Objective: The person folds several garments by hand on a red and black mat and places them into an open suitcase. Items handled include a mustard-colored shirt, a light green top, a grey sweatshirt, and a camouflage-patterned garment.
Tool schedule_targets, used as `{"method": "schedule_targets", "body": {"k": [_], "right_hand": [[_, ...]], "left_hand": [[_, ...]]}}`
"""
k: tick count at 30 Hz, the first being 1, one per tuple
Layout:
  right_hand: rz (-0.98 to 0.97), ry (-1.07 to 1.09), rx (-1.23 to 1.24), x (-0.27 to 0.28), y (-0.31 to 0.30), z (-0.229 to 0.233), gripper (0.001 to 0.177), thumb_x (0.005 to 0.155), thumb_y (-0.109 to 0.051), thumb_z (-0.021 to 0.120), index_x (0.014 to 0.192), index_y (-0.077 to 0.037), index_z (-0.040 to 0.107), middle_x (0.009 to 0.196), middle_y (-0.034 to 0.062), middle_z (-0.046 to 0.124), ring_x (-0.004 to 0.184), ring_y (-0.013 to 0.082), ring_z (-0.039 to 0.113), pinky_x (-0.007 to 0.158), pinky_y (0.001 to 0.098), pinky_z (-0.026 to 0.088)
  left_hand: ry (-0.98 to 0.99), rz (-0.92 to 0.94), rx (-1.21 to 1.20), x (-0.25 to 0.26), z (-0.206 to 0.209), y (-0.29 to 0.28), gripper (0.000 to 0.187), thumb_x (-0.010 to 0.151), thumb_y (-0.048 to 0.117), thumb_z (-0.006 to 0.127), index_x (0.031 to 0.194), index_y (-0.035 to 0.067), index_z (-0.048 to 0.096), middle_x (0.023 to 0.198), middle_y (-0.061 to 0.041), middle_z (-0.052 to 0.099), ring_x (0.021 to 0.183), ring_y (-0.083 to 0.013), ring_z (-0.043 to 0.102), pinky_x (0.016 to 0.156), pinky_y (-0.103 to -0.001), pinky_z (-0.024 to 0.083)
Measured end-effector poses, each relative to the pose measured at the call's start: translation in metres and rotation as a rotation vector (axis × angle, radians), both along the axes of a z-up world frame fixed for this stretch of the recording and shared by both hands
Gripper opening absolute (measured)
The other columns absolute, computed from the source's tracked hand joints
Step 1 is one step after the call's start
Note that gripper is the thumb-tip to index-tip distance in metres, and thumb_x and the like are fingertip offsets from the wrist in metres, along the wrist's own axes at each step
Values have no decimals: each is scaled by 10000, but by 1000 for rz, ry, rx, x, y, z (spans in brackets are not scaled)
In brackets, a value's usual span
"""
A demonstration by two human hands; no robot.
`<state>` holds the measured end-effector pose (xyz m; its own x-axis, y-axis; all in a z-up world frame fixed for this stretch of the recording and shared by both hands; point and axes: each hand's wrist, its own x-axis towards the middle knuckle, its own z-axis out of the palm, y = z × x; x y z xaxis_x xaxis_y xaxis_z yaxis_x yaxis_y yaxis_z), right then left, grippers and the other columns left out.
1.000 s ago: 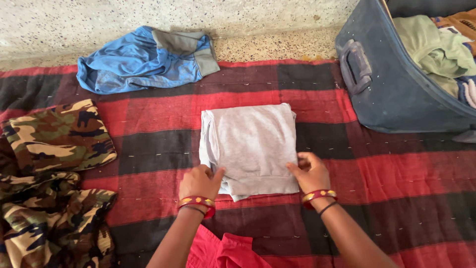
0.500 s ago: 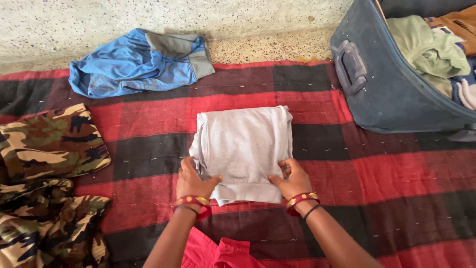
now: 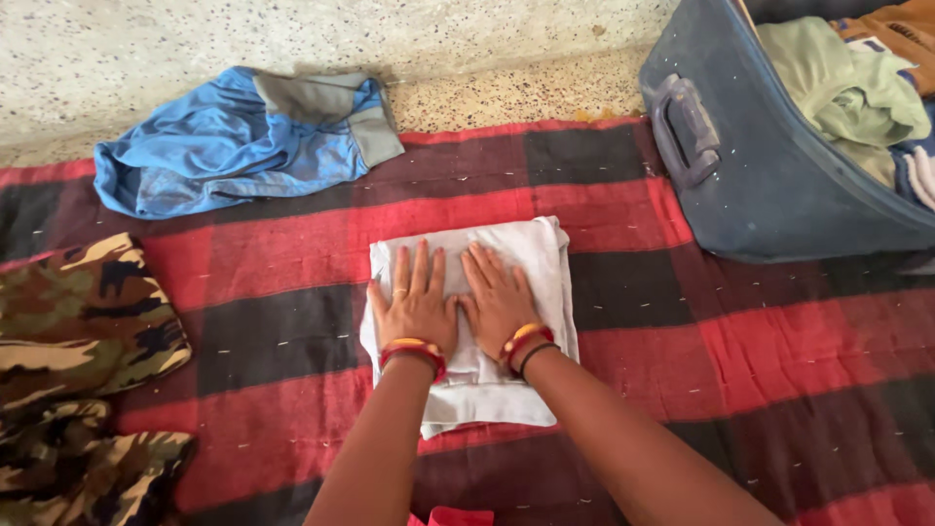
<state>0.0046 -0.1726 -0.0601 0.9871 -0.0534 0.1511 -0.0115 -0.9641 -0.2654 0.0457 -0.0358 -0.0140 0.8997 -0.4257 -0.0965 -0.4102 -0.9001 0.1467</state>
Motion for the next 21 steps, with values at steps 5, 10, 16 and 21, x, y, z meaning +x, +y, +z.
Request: {"method": "schedule_targets", "body": {"k": [5,10,16,21], "right_hand": [[-177,63,79,0,-18,-8,825,989,-512,449,1614,-63,151,1698,123,118,1557,296,128,1208,559,155],[-366,126,-9,-1,-40,-11,861,979,-583,412,1623,-89,126,1713,78,78,1570,254,98,1198,594,131],[-500,224,-9,-27,-80,-18,879,970,-626,372,1633,-116,102,1713,35,52,1566,207,83,1205,615,119],[-586,364,-87,-43,-91,0,875,966,-651,355,1620,-126,108,1724,38,28,1574,206,57,1175,679,123]], "left_hand": [[-8,94,-59,-4,0,11,851,932,548,505,1617,224,118,1700,-56,40,1559,-244,50,1190,-582,166],[46,212,-158,-2,3,20,994,889,622,537,1619,158,47,1703,-62,32,1559,-262,59,1192,-556,194],[77,393,-249,-5,-28,47,988,902,663,503,1625,158,57,1704,-57,63,1562,-253,96,1200,-567,171],[96,470,-329,-3,-47,65,891,973,625,439,1631,134,93,1711,-42,84,1575,-259,120,1204,-614,146]]}}
